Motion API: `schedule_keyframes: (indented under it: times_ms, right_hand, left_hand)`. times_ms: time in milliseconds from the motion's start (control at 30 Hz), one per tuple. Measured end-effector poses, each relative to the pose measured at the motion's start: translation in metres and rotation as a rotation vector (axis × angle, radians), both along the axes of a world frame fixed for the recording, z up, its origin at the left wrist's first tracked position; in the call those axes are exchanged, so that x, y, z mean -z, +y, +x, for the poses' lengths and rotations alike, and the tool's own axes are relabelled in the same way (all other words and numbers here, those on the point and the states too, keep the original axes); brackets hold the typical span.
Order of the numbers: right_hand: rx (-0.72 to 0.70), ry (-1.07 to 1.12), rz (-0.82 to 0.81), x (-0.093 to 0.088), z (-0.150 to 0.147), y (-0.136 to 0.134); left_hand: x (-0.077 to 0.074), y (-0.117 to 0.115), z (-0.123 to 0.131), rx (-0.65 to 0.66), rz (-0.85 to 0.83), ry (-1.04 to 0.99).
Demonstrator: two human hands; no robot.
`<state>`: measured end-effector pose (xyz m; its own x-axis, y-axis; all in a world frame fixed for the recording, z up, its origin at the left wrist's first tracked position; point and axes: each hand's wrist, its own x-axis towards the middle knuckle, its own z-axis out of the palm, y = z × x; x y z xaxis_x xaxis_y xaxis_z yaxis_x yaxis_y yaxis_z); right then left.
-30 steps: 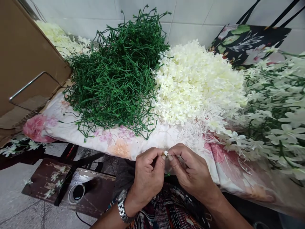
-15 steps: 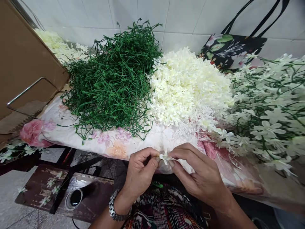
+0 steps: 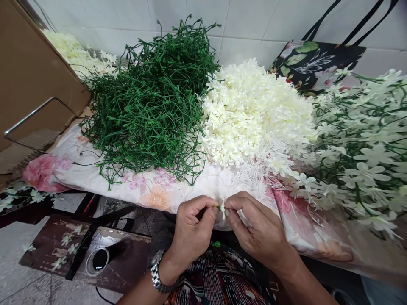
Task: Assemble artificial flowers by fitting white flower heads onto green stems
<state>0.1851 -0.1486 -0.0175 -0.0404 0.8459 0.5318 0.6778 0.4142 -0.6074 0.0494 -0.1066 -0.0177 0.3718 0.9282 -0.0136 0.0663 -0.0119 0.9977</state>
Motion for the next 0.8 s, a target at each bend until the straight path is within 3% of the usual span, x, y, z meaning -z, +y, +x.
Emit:
schedule_keyframes:
  times_ms: [533, 667, 800]
  right_hand:
    - [-0.011, -0.040, -0.017, 0.003, -0.006, 0.007]
    - [-0.023, -0.015, -0.003, 0.002, -0.004, 0.006]
    - [-0.075, 0.028, -0.063, -0.007, 0.003, 0.002]
  left_hand:
    - [0.001, -0.001, 0.003, -0.094, 0.074, 0.045]
    - [0.001, 0.001, 0.001, -0.051, -0.016, 0.002]
    - [0.004, 0.003, -0.004, 0.043, -0.211, -0.162]
